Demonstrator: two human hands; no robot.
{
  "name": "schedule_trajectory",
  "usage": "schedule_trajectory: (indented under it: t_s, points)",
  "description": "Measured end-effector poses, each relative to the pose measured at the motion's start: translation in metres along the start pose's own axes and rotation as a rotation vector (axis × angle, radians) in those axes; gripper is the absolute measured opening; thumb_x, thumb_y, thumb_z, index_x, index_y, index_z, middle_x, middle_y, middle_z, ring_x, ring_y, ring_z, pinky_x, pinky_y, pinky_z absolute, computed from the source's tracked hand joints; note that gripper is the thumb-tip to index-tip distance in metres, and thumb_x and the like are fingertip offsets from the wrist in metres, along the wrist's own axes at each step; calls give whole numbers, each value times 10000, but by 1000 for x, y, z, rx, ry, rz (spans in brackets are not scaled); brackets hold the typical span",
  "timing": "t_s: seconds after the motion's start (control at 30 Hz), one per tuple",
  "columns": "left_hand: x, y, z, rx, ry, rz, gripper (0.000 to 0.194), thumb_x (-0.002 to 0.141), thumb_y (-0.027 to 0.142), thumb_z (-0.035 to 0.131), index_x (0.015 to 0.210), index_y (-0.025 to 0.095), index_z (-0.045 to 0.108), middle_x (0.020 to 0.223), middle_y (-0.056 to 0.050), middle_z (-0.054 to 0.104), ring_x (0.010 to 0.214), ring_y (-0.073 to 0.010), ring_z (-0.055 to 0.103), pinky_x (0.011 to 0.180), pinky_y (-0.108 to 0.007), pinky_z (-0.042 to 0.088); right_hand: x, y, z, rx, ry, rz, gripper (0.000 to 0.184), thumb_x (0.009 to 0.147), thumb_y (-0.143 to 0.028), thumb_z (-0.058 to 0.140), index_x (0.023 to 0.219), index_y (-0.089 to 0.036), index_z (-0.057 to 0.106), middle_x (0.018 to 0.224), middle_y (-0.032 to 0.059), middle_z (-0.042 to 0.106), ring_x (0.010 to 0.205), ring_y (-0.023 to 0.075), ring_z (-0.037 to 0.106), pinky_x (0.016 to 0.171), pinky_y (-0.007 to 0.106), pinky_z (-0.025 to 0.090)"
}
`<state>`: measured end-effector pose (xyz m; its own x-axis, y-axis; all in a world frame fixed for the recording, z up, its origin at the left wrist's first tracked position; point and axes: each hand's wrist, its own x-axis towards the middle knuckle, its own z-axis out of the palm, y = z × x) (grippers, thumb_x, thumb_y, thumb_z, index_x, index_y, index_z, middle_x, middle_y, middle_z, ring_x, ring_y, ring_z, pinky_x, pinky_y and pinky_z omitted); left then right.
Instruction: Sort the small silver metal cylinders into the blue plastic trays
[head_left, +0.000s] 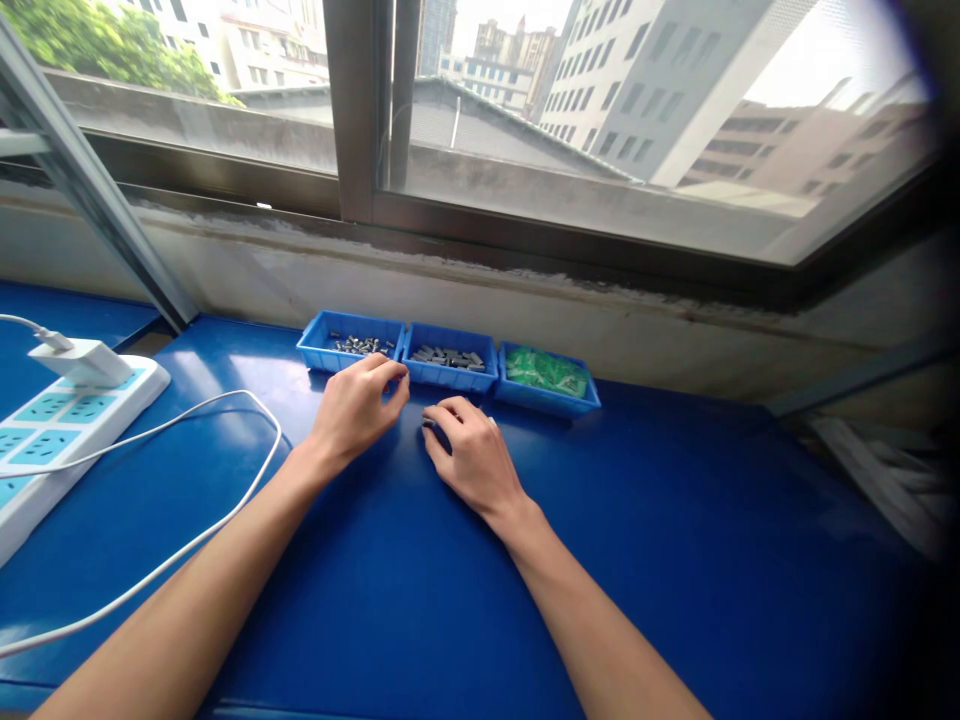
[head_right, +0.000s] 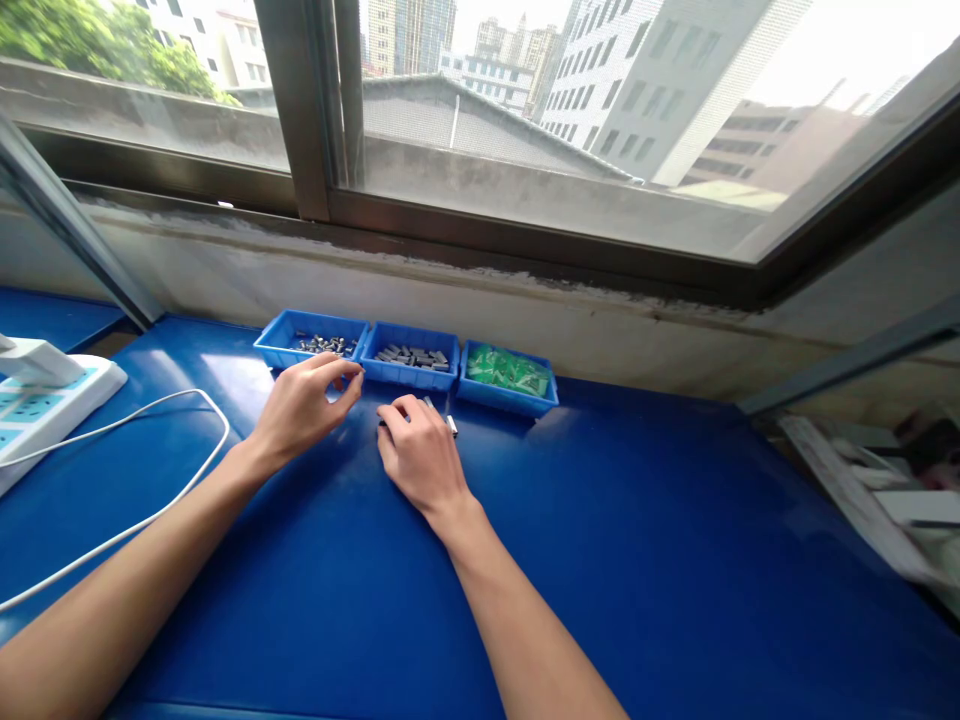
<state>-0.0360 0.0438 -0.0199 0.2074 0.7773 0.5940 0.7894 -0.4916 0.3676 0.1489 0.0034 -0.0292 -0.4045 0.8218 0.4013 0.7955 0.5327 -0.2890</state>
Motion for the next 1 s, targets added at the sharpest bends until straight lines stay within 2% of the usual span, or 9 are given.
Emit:
schedule_trajectory:
  t_s: [0.13, 0.3, 0.5, 0.63, 0.8, 1.0]
  points:
    - [-1, 0, 0, 3, -1, -6, 200, 931, 264, 538, 923, 183, 720, 886, -52, 696, 745, -169, 641, 725, -276, 484, 1, -2, 4, 20, 8, -26, 213, 942, -207, 559, 1117, -176, 677, 1171, 115, 672, 1058, 259, 612, 924, 388, 504]
    - [-1, -1, 0, 17, -6, -15, 202, 933, 268, 536, 940, 186, 720, 875, -49, 692, 729, -165, 635, 721, -279, 480, 4, -1, 7, 29, -10, -36, 234, 961, -121, 475, 1033, -186, 688, 1076, 98, 703, 1004, 237, 623, 930, 378, 499]
    - [0, 0, -1, 20, -7, -10, 193, 926, 261, 542, 919, 188, 720, 859, -47, 689, 724, -165, 637, 715, -278, 481, 3, 1, 9, 63, 29, -9, 186, 907, -116, 537, 993, -182, 689, 1037, 92, 717, 961, 243, 652, 933, 390, 492]
    - [0, 3, -2, 20, -18, -9, 190, 929, 254, 540, 932, 189, 718, 868, -45, 689, 731, -165, 640, 725, -276, 479, 2, 2, 13, 163, 95, 45, 200, 857, -95, 565, 970, -190, 700, 1013, 75, 716, 922, 227, 661, 854, 349, 522]
    - [0, 4, -3, 16, -20, -8, 186, 925, 251, 544, 909, 191, 720, 857, -43, 687, 726, -162, 636, 722, -273, 476, 4, 5, 14, 290, 112, 94, 209, 809, -72, 579, 906, -198, 714, 958, 60, 713, 867, 212, 664, 838, 342, 534]
    - [0, 3, -4, -16, -20, -16, 191, 917, 251, 545, 909, 191, 725, 840, -43, 689, 722, -164, 636, 720, -281, 478, 4, 3, 10, 450, 168, 152, 157, 828, -126, 601, 894, -201, 722, 964, 57, 719, 803, 188, 673, 820, 344, 549]
